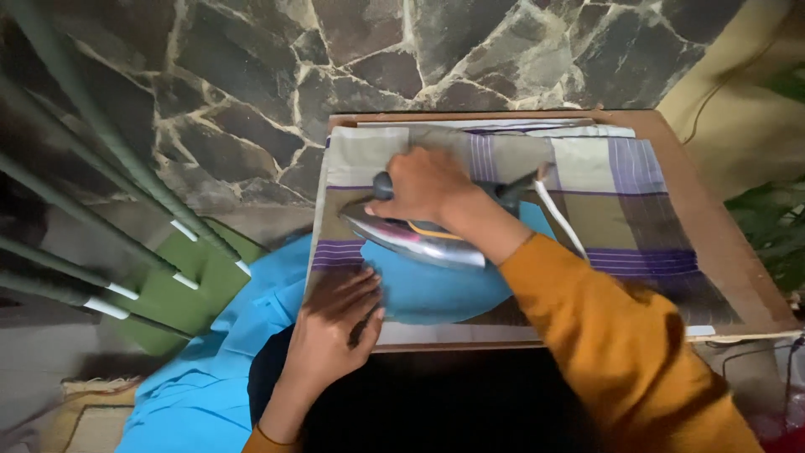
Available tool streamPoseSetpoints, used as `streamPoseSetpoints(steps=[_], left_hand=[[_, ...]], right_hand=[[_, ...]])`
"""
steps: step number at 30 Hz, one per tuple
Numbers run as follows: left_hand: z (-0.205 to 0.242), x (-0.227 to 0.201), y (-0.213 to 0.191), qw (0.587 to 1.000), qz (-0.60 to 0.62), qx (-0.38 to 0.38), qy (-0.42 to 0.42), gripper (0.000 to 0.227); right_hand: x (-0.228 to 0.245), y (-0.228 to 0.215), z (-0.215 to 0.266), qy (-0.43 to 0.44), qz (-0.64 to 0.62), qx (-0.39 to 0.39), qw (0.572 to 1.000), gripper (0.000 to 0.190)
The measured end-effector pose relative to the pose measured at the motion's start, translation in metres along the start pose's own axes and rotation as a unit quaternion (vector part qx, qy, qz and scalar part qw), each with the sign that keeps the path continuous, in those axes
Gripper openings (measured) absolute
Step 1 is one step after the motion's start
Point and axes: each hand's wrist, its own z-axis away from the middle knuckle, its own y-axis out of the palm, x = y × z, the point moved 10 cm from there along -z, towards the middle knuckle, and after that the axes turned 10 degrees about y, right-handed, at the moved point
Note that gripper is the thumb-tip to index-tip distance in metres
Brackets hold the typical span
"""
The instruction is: Ironing small heart-shaped blue fabric pieces on a portable ironing board.
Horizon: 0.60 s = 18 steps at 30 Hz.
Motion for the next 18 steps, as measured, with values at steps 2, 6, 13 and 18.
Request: streamPoseSetpoints(steps=[2, 6, 13, 18], left_hand=[[0.002, 0.001, -0.004, 1.0, -0.001, -0.022, -0.004, 0.007], [0.004, 0.004, -0.014, 0.997, 0.028, -0.068, -0.037, 0.013], [0.009, 0.021, -0.033, 0.981, 0.078, -0.152, -0.089, 0.012], [0.015, 0.037, -0.029, 0.968, 0.133, -0.159, -0.14, 0.04]], right_hand=[[-0.004, -0.01, 0.022, 0.023, -0.016, 0.043, 0.999, 0.053], [-0.017, -0.011, 0.06, 0.01, -0.014, 0.076, 0.997, 0.051], [0.004, -0.025, 0.087, -0.019, -0.012, 0.093, 0.995, 0.044], [0.037, -0.022, 0.083, -0.076, -0.017, 0.078, 0.994, 0.046]])
